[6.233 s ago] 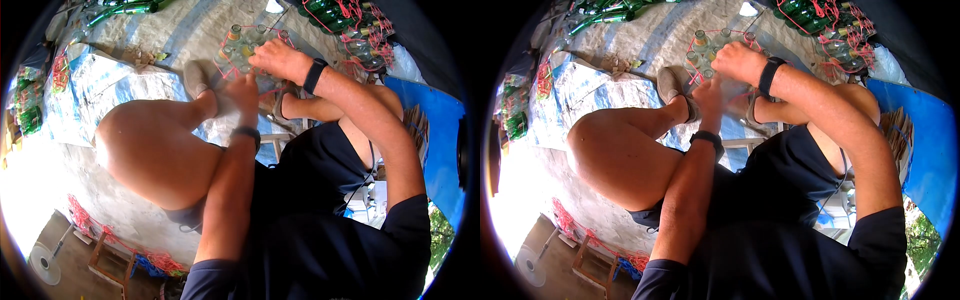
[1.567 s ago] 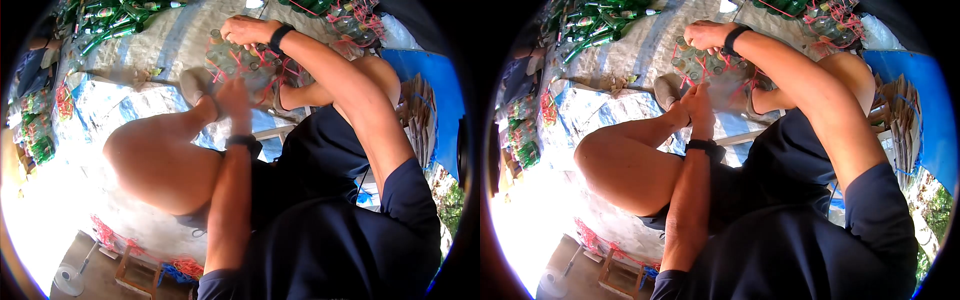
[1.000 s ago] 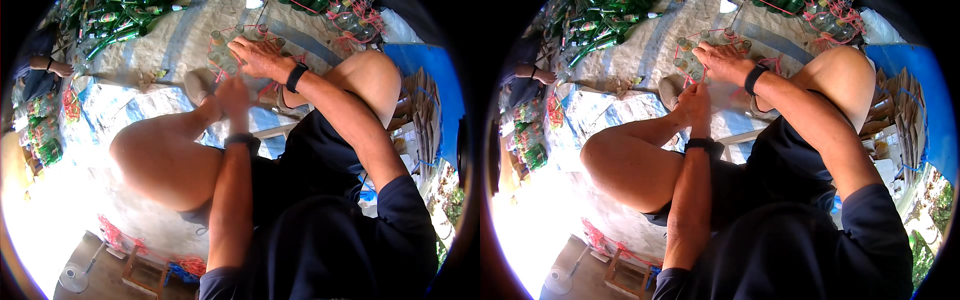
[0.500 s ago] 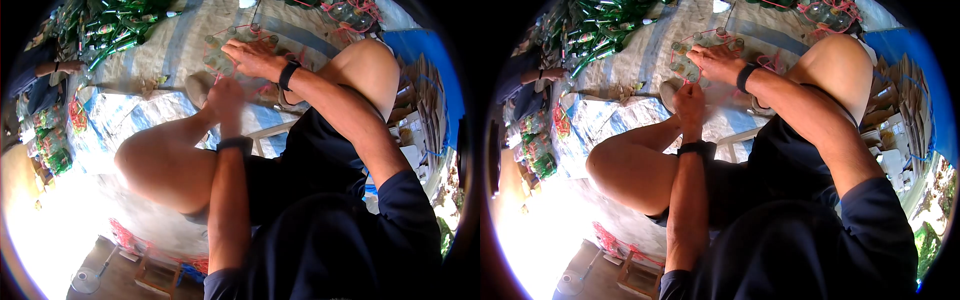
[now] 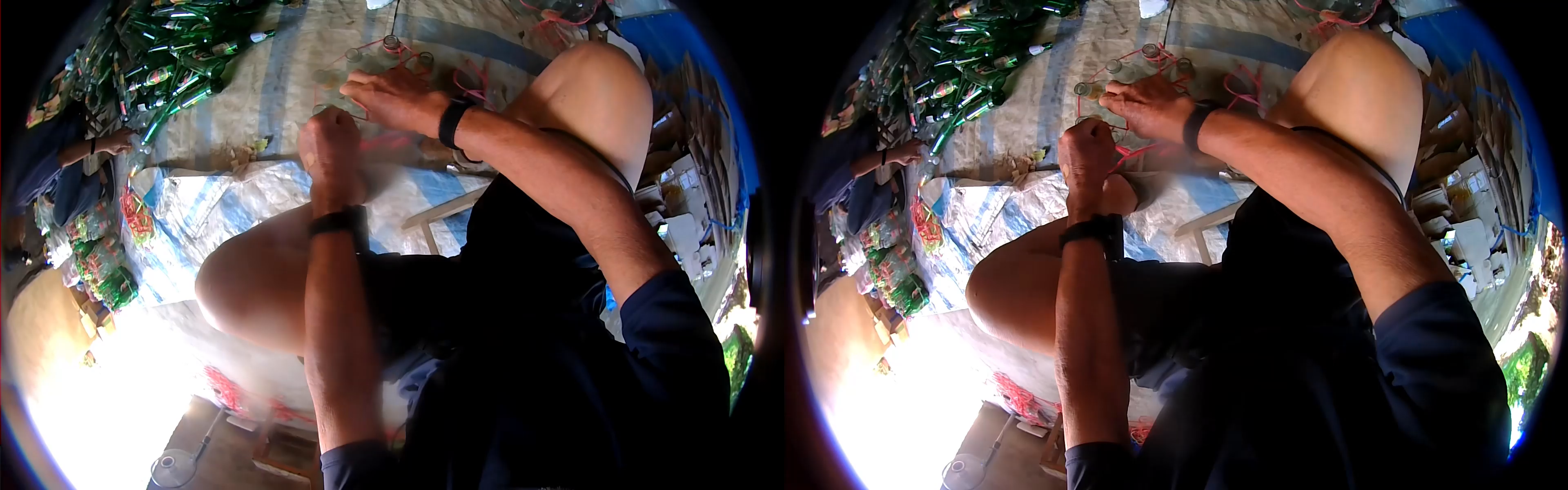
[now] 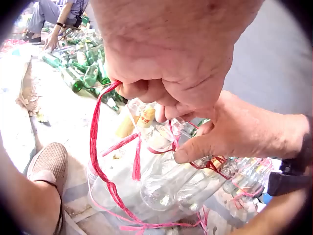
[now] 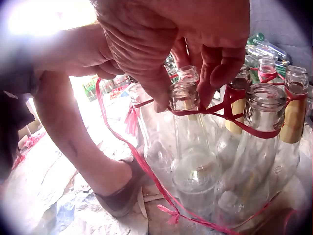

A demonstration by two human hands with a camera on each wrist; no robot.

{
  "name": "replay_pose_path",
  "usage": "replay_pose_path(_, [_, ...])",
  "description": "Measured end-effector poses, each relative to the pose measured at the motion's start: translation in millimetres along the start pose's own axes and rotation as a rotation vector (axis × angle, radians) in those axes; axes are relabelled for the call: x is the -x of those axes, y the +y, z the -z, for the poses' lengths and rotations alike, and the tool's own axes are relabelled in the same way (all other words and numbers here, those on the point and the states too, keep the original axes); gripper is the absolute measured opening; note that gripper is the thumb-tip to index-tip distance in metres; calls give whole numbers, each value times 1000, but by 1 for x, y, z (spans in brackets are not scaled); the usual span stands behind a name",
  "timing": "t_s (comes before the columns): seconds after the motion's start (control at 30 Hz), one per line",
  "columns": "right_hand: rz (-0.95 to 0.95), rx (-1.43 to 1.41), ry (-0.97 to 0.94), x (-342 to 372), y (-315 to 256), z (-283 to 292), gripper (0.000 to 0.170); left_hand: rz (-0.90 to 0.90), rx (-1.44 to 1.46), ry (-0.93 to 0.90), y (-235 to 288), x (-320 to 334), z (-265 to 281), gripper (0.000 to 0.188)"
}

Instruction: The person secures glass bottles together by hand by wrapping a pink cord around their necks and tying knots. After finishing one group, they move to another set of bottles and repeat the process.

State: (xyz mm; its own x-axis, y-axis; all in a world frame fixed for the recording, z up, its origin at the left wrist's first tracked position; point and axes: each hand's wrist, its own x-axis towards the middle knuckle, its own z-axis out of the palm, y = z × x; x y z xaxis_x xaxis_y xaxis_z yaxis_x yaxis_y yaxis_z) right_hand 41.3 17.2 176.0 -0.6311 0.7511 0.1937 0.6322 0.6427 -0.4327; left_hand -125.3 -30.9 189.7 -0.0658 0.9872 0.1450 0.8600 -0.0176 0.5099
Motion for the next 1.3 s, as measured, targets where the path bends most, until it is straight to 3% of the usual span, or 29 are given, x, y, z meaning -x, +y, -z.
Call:
replay_pose_path(0.07, [14, 9, 61, 0, 1, -2, 18, 23, 13, -11, -9, 0, -3, 17])
replay_pose_path(0.5, [-33, -13, -1, 1, -2, 0, 33, 409, 357, -18, -22, 21, -12, 20])
replay_pose_path(0.63, [-37, -13, 28, 1, 0, -3, 32, 388, 482, 80, -27, 31, -21, 18])
replay_pose_path(0.7, [-40, -27, 13, 1, 0, -3, 31, 672, 918, 89, -1, 39, -6, 16])
replay_pose_path(0.93, [-50, -51, 29, 1, -1, -1, 30, 801, 1082, 109, 2, 39, -5, 18])
replay_pose_path(1.0, [-56, -50, 22, 1, -2, 0, 30, 935, 1138, 67, 0, 38, -5, 21])
replay_pose_path(1.13, [-56, -34, 23, 1, -2, 0, 32, 895, 1229, 46, -6, 42, -4, 21])
replay_pose_path(1.23, [-59, -57, 11, 0, -1, 0, 34, 748, 1302, 71, -1, 44, 1, 19])
replay_pose_path(1.3, [-41, -61, 19, 1, 1, 0, 34, 950, 1218, 26, 0, 41, 3, 16])
